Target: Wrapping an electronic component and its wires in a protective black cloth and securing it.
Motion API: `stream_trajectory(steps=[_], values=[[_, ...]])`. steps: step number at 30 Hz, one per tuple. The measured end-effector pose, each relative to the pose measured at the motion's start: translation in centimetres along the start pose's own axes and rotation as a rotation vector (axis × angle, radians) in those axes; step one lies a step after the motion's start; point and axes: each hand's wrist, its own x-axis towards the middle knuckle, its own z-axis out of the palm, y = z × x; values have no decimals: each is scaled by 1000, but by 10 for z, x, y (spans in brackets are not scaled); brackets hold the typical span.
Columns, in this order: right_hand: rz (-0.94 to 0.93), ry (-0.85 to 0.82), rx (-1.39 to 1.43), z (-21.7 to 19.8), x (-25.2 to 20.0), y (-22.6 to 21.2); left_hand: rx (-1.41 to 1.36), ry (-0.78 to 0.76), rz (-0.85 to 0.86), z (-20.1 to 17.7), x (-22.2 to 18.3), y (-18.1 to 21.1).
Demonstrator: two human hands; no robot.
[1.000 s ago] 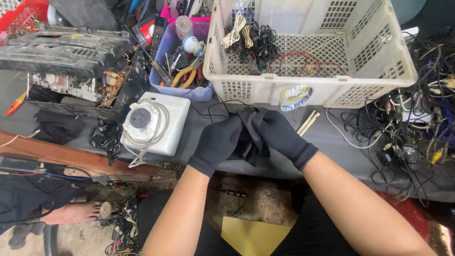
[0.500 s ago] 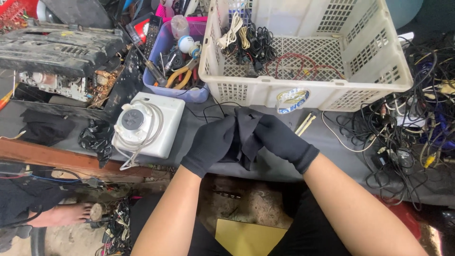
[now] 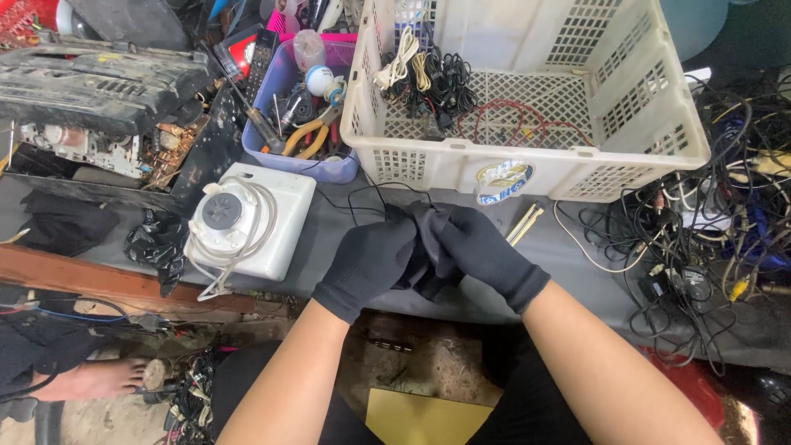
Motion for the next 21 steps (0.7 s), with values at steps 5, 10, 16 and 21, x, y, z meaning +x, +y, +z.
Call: stream_trajectory(steps=[5, 10, 16, 21], values=[[-100, -63, 497, 7, -7, -12, -207, 168, -138, 5, 2, 5], [-182, -165, 763, 17, -12, -16, -319, 168, -196, 0, -3, -1], [-217, -300, 970, 6, -17, -22, -275, 176, -154, -20, 2, -3], [-138, -26, 807, -7, 7, 12, -207, 227, -90, -13, 1, -7]])
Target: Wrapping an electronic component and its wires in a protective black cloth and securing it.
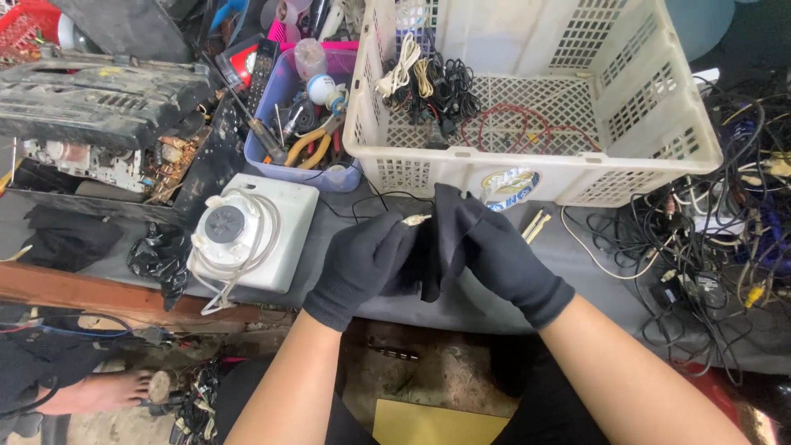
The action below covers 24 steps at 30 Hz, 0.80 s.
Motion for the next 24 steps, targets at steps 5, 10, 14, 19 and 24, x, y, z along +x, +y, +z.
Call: stream_trajectory(steps=[5, 10, 14, 19, 24], values=[[-312, -31, -929, 63, -27, -41, 50, -17, 55, 22, -5, -4], [-305, 7, -919, 62, -22, -53, 131, -105, 152, 26, 0, -12], [-42, -7, -866, 38, -16, -21, 152, -138, 130, 31, -12, -17], [108, 104, -723, 44, -14, -17, 206, -113, 181, 33, -7, -15], [185, 213, -508, 39, -11, -9, 224, -54, 191, 25, -5, -1]])
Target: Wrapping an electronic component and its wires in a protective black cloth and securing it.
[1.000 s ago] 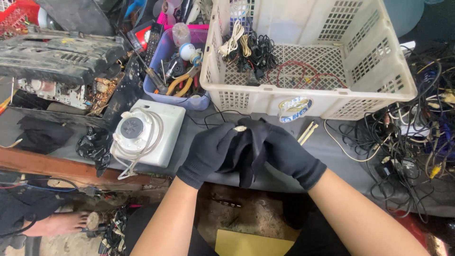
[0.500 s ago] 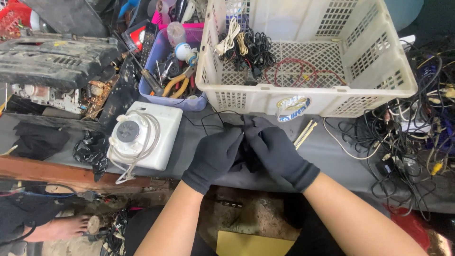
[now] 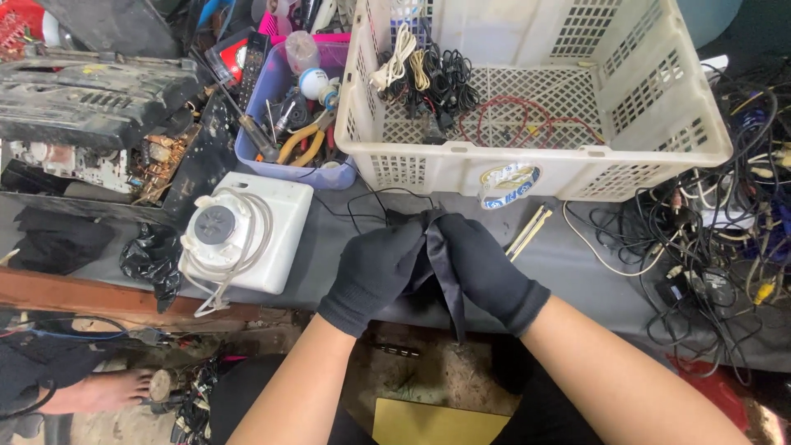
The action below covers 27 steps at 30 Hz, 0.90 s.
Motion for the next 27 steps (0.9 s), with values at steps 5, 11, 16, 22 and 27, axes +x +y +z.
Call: stream_trajectory(steps=[5, 11, 16, 22, 27], values=[[-127, 10, -92, 5, -3, 3, -189, 52, -30, 4, -2, -2], [-406, 13, -359, 6, -18, -22, -443, -88, -384, -15, 9, 5], [-630, -16, -613, 8, -18, -28, -716, -161, -578, -3, 4, -4], [20, -58, -139, 5, -13, -19, -153, -10, -174, -2, -4, 10], [-399, -158, -574, -2, -12, -10, -202, 25, -185, -6, 0, 19]])
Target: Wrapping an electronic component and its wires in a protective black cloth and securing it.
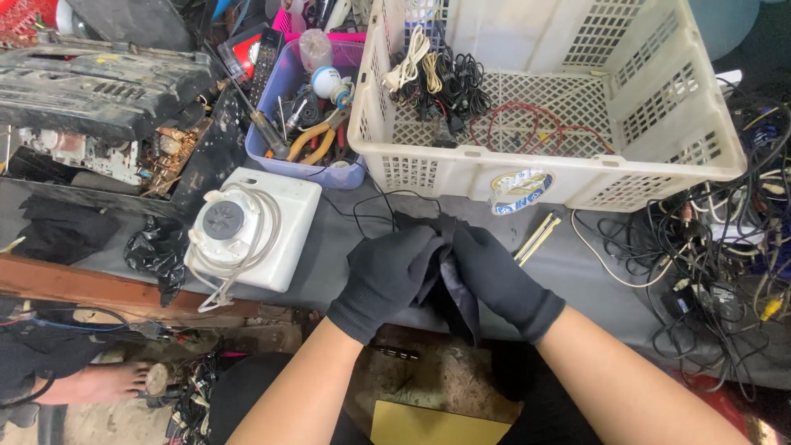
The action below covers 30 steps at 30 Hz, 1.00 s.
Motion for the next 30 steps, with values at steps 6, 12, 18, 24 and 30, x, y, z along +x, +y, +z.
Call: stream_trajectory(steps=[6, 12, 18, 24, 30], values=[[34, 152, -67, 12, -2, -7, -153, -195, -564, 6, 12, -13], [-180, 291, -414, 32, 8, 32, 61, -353, -590, 50, -5, -50], [69, 320, -6, 7, 4, 5, -275, -203, -49, -1, 1, 12], [241, 212, 420, 2, 5, -5, 156, 150, -78, 37, -4, -14], [-183, 286, 37, 8, 3, -9, -154, -157, -673, 18, 9, -8]])
